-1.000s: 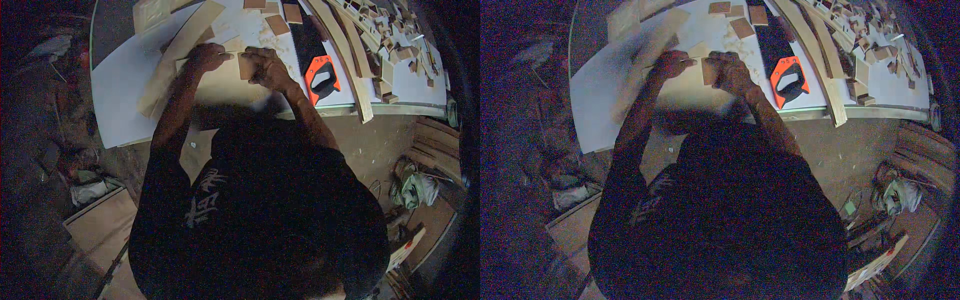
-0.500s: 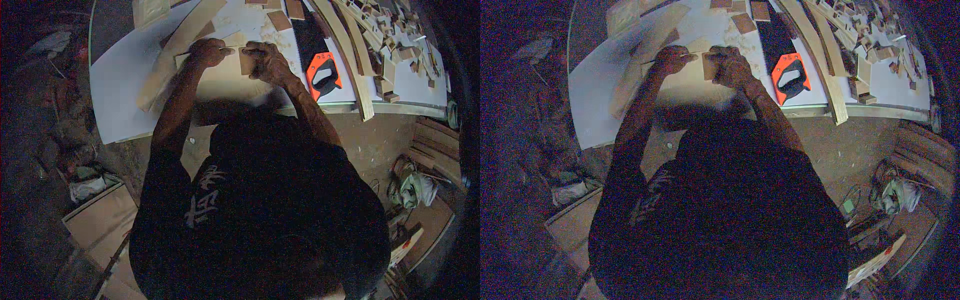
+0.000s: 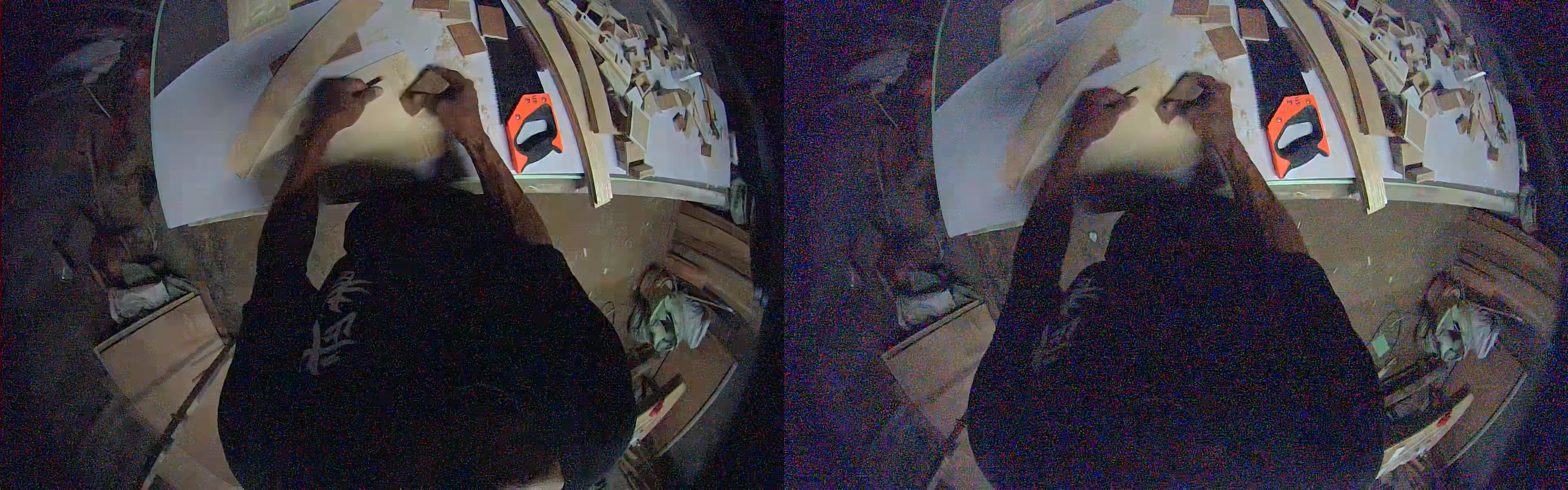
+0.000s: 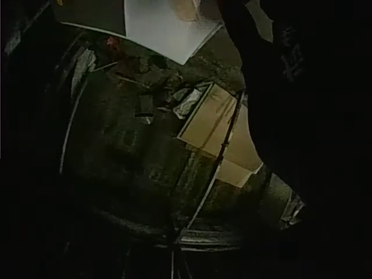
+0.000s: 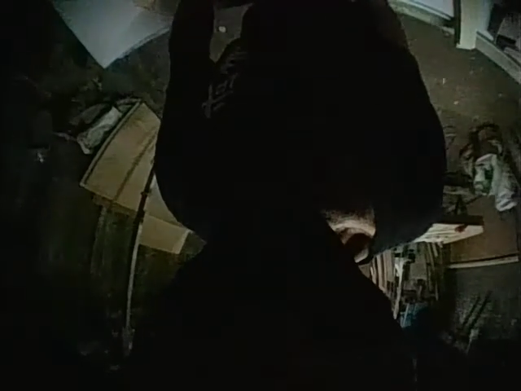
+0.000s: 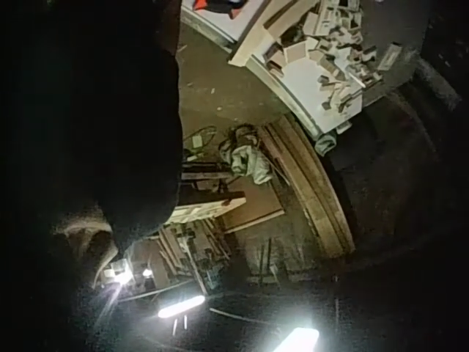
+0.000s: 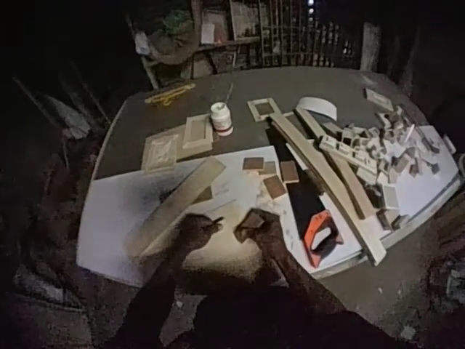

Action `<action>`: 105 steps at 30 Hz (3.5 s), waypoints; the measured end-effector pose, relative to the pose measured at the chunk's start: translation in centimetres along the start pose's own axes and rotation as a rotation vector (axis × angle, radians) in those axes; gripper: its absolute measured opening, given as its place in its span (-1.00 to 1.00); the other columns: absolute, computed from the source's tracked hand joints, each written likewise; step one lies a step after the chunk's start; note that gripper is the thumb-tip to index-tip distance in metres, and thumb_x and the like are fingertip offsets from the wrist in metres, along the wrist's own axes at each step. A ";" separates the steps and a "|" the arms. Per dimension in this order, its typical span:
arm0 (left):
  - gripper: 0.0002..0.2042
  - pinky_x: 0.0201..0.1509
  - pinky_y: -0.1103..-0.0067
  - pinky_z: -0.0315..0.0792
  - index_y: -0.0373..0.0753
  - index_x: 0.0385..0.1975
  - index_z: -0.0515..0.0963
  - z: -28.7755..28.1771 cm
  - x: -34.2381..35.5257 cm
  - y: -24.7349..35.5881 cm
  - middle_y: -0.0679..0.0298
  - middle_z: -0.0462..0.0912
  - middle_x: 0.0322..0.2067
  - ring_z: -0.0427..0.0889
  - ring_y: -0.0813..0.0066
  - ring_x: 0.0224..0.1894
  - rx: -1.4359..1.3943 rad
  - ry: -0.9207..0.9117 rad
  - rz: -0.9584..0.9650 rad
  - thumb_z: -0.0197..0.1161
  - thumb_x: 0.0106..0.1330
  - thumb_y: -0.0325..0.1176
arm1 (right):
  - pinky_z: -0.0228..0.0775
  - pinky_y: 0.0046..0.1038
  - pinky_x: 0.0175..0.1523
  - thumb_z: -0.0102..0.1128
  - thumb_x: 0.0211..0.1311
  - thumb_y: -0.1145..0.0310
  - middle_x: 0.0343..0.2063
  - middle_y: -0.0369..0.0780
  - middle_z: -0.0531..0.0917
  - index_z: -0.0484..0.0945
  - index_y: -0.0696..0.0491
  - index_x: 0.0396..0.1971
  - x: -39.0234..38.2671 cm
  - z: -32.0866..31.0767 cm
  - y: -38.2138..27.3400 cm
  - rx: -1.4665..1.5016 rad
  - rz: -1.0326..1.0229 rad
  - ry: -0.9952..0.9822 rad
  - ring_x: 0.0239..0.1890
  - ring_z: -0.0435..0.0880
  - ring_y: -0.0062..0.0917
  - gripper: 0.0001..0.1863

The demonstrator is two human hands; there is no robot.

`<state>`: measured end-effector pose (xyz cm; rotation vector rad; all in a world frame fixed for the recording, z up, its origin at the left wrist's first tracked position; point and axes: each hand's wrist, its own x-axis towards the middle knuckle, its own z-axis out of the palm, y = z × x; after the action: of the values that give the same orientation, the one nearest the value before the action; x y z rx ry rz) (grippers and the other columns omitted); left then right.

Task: Cutting and assembling small wooden pieces at a workbench.

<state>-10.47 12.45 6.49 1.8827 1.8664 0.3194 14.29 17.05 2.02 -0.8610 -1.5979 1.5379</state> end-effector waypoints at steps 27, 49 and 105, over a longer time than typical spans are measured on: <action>-0.58 -0.25 0.29 0.46 -0.28 -0.44 0.64 0.5 -1.3 4.0 -0.03 0.60 -0.51 0.62 0.08 -0.43 -0.113 0.019 0.047 0.19 0.30 0.03 | 0.49 -0.50 -0.45 0.18 0.25 0.49 -0.37 -0.18 0.64 0.43 0.23 -0.02 -2.2 0.7 -2.6 0.282 0.327 0.465 -0.43 0.63 -0.53 -0.69; -0.64 0.03 0.29 0.47 -0.25 -0.10 0.64 2.3 -1.5 4.8 -0.01 0.68 -0.22 0.67 0.07 -0.15 -0.197 0.210 0.150 0.23 0.28 -0.10 | 0.54 -0.49 -0.31 0.25 0.24 0.46 -0.27 -0.17 0.65 0.42 0.10 0.11 -3.8 1.0 -2.6 0.199 0.276 0.475 -0.37 0.63 -0.57 -0.57; -0.72 0.25 0.36 0.32 -0.28 -0.01 0.59 8.1 -0.5 2.8 0.22 0.58 0.05 0.53 0.19 0.09 -0.661 0.625 0.072 0.25 0.28 -0.47 | 0.19 -0.63 -0.51 -0.10 0.37 0.32 -0.58 -0.35 0.52 0.34 0.13 0.28 -3.1 0.6 -2.6 0.781 0.533 0.283 -0.67 0.34 -0.66 -0.50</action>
<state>-4.19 10.78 0.86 1.4642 1.7148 1.4841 15.37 13.91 4.43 -1.0124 -0.4785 2.0684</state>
